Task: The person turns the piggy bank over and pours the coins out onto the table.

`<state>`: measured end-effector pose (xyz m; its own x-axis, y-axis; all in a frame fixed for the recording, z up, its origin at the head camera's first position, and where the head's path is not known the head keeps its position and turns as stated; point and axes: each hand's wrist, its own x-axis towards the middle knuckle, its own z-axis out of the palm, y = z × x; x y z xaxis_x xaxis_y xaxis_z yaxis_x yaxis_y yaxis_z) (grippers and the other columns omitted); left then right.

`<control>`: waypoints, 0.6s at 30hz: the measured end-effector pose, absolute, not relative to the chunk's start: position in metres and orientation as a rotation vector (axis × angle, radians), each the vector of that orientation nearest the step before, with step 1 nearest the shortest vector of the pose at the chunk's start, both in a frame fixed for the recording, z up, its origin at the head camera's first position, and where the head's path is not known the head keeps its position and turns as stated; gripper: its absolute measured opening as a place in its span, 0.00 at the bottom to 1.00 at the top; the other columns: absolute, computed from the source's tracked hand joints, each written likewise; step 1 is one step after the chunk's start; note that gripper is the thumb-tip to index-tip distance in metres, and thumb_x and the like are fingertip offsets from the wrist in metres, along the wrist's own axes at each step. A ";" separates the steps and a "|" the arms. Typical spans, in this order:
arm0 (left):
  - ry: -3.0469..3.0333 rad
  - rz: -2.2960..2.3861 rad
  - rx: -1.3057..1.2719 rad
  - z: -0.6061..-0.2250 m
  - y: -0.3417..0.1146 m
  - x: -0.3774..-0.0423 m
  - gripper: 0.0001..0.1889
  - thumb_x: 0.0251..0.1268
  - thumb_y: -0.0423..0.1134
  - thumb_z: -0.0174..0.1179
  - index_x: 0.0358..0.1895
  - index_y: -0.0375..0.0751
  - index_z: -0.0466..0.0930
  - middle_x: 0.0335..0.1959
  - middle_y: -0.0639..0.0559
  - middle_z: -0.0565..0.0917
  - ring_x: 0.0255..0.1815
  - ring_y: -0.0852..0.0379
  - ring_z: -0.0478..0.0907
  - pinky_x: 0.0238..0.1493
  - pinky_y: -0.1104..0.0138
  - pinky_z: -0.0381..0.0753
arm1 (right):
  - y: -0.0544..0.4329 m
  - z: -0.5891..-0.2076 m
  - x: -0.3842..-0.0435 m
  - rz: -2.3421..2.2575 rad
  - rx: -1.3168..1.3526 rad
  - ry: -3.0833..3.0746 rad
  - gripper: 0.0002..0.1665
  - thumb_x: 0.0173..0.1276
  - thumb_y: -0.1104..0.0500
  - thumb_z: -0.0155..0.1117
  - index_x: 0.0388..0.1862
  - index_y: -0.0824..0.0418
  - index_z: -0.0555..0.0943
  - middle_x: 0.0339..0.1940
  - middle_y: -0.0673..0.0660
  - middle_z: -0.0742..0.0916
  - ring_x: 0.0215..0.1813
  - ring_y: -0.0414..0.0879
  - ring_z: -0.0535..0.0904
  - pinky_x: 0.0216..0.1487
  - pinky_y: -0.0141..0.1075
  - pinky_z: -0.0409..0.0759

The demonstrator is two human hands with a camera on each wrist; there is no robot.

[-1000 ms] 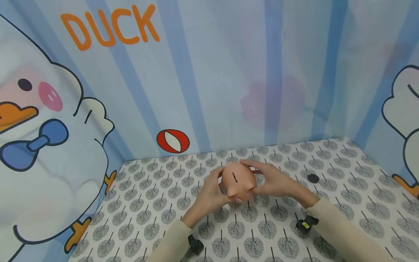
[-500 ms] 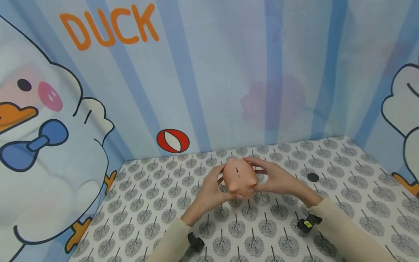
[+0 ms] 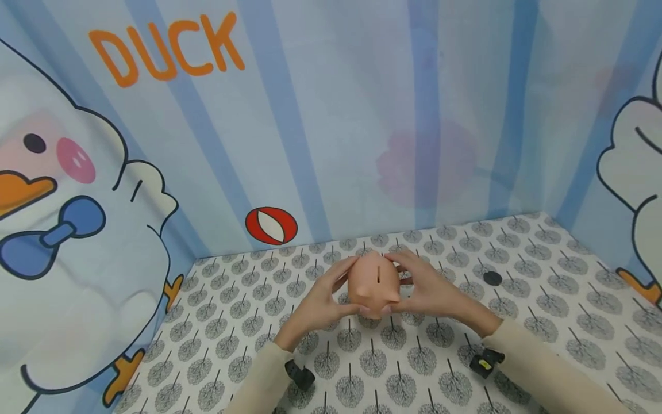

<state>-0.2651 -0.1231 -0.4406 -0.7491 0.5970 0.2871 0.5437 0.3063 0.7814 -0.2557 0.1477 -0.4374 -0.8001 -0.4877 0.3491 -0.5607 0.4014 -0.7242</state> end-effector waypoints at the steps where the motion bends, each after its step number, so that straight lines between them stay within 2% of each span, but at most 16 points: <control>1: 2.482 1.465 1.099 -0.440 -0.124 -0.266 0.51 0.61 0.33 0.77 0.85 0.49 0.56 0.83 0.50 0.63 0.85 0.48 0.61 0.86 0.64 0.64 | 0.147 -0.436 -0.255 1.355 0.950 -2.564 0.59 0.52 0.48 0.89 0.79 0.59 0.67 0.72 0.61 0.76 0.67 0.59 0.80 0.64 0.48 0.90; 5: 2.475 1.470 1.120 -0.440 -0.126 -0.266 0.52 0.59 0.33 0.78 0.84 0.48 0.57 0.83 0.50 0.64 0.85 0.48 0.62 0.85 0.65 0.64 | 0.145 -0.434 -0.251 1.275 0.919 -2.580 0.61 0.51 0.45 0.89 0.79 0.60 0.67 0.71 0.60 0.77 0.67 0.57 0.81 0.65 0.48 0.89; 12: 2.463 1.419 1.025 -0.439 -0.126 -0.279 0.52 0.59 0.35 0.78 0.85 0.44 0.56 0.83 0.48 0.63 0.85 0.48 0.62 0.83 0.68 0.67 | 0.143 -0.435 -0.257 1.286 0.868 -2.603 0.61 0.48 0.45 0.90 0.78 0.62 0.69 0.68 0.59 0.78 0.65 0.57 0.82 0.66 0.48 0.89; 18: 2.458 1.440 1.042 -0.443 -0.131 -0.277 0.52 0.58 0.36 0.79 0.84 0.50 0.58 0.82 0.50 0.65 0.85 0.48 0.63 0.84 0.65 0.67 | 0.140 -0.442 -0.255 1.300 0.860 -2.566 0.61 0.49 0.46 0.90 0.78 0.63 0.68 0.69 0.61 0.78 0.65 0.57 0.82 0.66 0.47 0.89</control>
